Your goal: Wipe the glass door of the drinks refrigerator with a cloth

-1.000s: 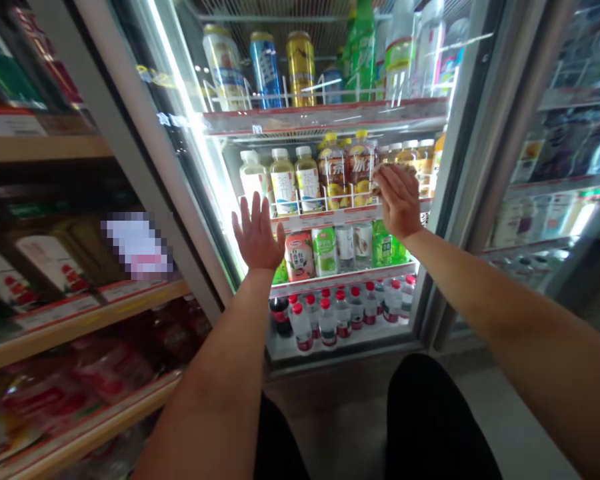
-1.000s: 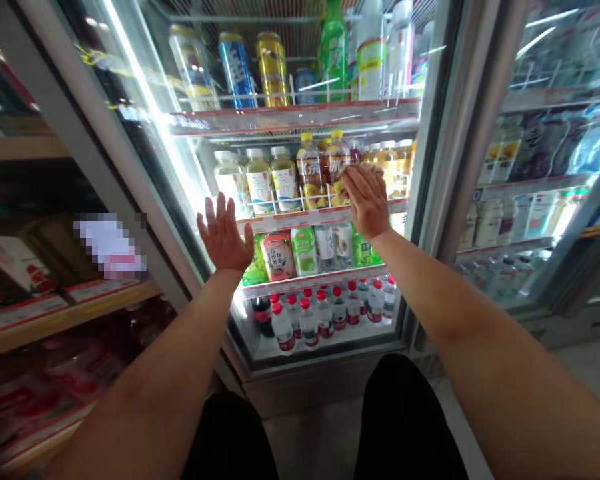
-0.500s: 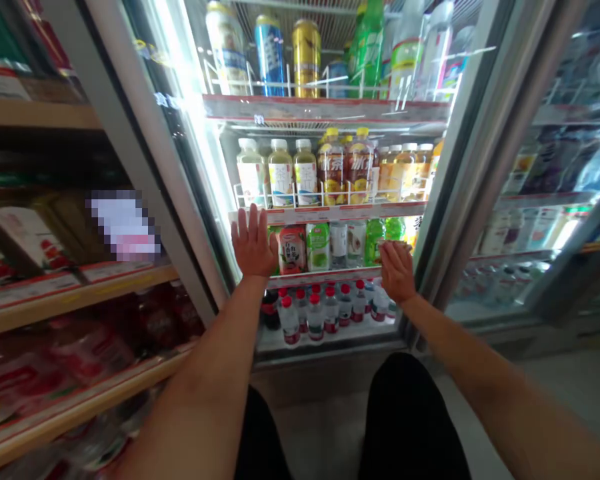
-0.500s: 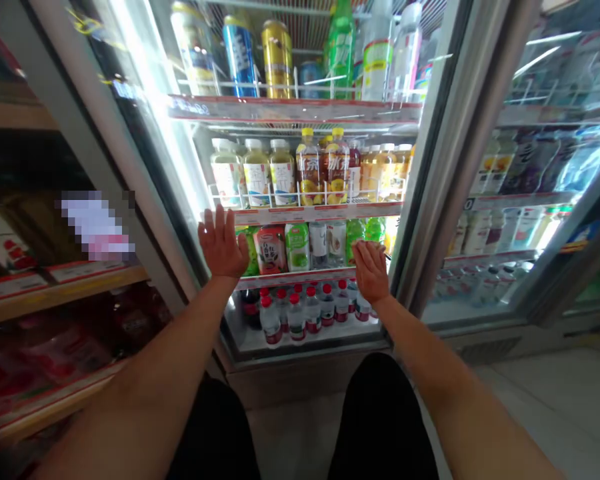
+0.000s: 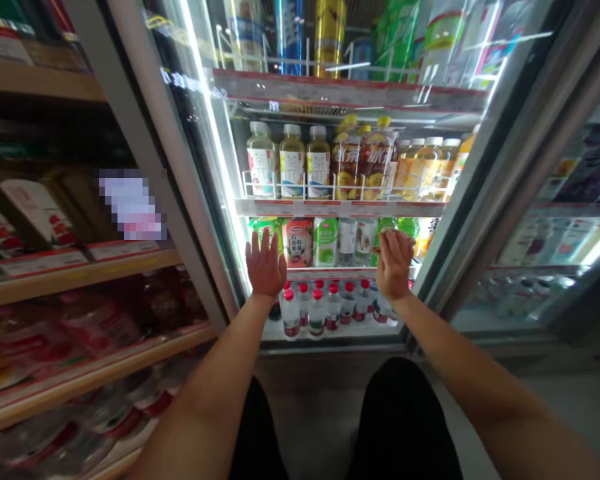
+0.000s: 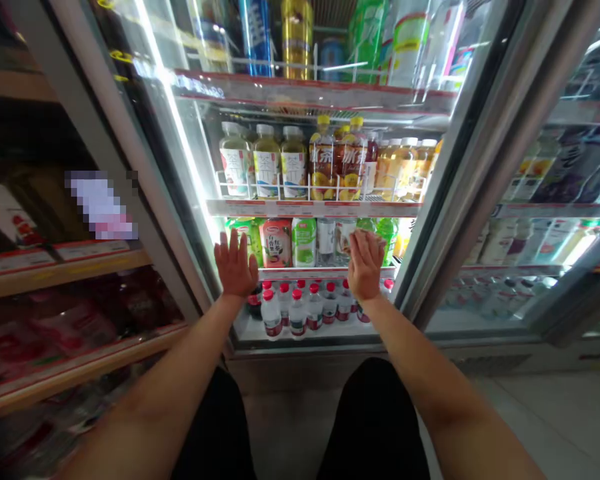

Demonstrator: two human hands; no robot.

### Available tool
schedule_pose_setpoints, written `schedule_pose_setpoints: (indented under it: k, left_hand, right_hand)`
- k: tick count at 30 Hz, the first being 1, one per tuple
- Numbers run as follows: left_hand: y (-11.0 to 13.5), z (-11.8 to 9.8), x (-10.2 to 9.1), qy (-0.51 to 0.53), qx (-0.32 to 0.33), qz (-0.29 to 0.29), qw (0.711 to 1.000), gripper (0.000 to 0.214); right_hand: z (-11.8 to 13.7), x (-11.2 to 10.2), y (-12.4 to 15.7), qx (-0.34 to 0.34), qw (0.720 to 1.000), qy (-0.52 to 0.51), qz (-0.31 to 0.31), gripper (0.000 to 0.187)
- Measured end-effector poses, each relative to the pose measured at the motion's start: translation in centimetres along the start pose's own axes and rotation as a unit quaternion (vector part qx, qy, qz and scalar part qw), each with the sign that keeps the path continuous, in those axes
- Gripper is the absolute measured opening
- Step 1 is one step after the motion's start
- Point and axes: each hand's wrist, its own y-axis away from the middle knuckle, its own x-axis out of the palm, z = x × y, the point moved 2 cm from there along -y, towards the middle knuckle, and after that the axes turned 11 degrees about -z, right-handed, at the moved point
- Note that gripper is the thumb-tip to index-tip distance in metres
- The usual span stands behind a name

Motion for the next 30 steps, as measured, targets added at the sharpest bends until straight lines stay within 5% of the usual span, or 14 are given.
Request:
schedule_pose_setpoints:
  k: [6, 11, 14, 19, 25, 30]
  left_hand:
    - [0.8, 0.4, 0.1, -0.005, 0.011, 0.001, 1.0, 0.054]
    - [1.0, 0.5, 0.3, -0.002, 0.003, 0.004, 1.0, 0.054]
    - [1.1, 0.4, 0.3, -0.006, 0.005, 0.008, 1.0, 0.054]
    - [1.1, 0.3, 0.4, -0.009, -0.011, 0.009, 1.0, 0.053]
    - [1.2, 0.5, 0.5, 0.009, -0.02, 0.014, 1.0, 0.054]
    - [1.2, 0.8, 0.7, 0.021, -0.038, 0.032, 0.999, 0.054]
  right_hand:
    - [4.5, 1.1, 2.5, -0.103, 0.984, -0.075, 0.123, 0.052]
    - [6.7, 2.3, -1.3, -0.081, 0.988, -0.102, 0.077, 0.054]
    - [8.8, 3.3, -0.7, -0.078, 0.988, -0.114, 0.067, 0.055]
    - [12.4, 4.4, 1.3, -0.157, 0.955, -0.187, 0.168, 0.058]
    - [15.7, 6.2, -2.0, -0.081, 0.975, -0.169, 0.119, 0.053]
    - [17.0, 6.6, -1.0, -0.143, 0.964, -0.185, 0.125, 0.044]
